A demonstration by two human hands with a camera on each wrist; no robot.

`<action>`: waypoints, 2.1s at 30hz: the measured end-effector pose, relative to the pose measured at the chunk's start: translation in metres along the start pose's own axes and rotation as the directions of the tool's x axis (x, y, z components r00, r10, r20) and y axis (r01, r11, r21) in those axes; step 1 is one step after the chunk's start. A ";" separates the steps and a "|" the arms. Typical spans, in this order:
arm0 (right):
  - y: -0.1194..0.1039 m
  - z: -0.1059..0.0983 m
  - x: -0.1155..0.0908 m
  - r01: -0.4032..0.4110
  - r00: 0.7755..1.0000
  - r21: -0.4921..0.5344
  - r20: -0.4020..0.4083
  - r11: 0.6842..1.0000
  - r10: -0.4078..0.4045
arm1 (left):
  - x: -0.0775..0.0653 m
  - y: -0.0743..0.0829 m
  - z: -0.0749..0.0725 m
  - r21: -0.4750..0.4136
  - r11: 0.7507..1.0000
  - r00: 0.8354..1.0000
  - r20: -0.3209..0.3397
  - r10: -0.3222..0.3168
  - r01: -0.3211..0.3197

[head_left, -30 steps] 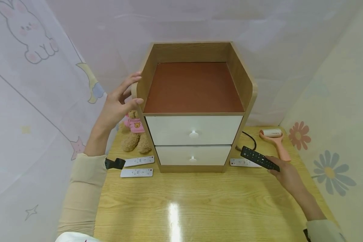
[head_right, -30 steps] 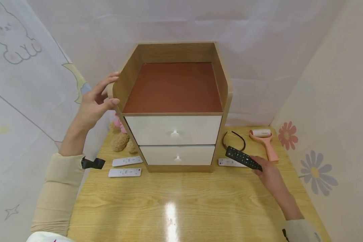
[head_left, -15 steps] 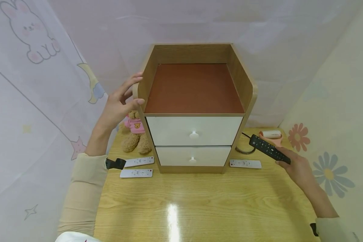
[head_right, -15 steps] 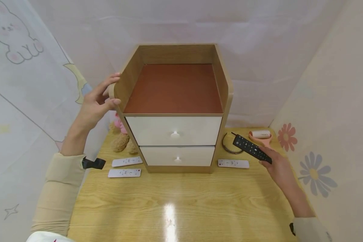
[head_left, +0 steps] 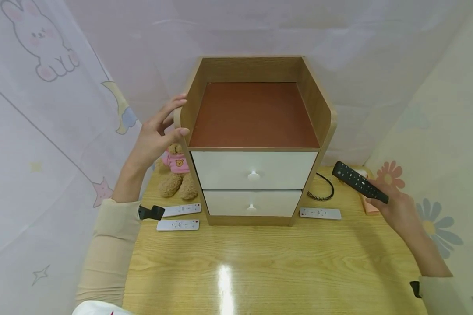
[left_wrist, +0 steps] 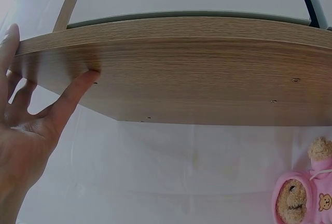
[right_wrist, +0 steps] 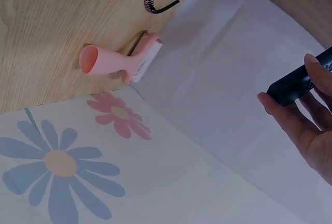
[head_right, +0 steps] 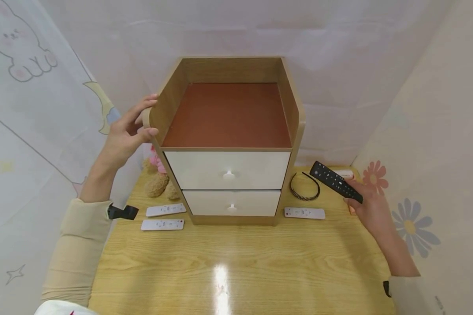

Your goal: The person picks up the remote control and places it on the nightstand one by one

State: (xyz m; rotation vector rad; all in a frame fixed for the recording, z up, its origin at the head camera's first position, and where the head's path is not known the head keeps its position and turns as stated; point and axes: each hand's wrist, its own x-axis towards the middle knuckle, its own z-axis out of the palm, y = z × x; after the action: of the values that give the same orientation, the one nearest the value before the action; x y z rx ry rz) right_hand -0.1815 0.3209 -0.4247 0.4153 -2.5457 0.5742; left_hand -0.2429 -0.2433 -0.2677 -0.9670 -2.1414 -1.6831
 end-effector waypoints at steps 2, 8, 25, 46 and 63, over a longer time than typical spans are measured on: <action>-0.001 -0.003 0.003 0.012 1.000 -0.004 -0.015 1.000 -0.012 | 0.000 0.000 0.000 0.004 1.000 1.000 0.002 -0.003 0.003; -0.004 -0.012 0.012 0.087 0.992 -0.042 -0.085 0.995 -0.090 | 0.001 0.000 0.001 0.002 1.000 1.000 0.002 0.001 -0.001; -0.018 -0.044 0.040 0.080 0.992 -0.033 -0.097 0.996 -0.083 | 0.001 -0.001 0.002 0.004 1.000 1.000 -0.010 0.023 -0.023; -0.048 -0.069 0.079 0.119 0.990 0.003 -0.071 0.993 -0.119 | 0.001 -0.003 0.003 -0.036 0.999 1.000 -0.019 0.021 -0.021; -0.065 -0.085 0.108 0.063 0.996 -0.020 -0.056 0.998 -0.064 | -0.001 -0.007 0.000 -0.109 0.994 1.000 -0.017 0.002 -0.003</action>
State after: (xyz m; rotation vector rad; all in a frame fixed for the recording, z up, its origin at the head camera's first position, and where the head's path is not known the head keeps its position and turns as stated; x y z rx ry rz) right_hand -0.2124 0.2849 -0.2797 0.4645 -2.4723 0.5314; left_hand -0.2466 -0.2446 -0.2737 -0.9800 -2.0554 -1.8164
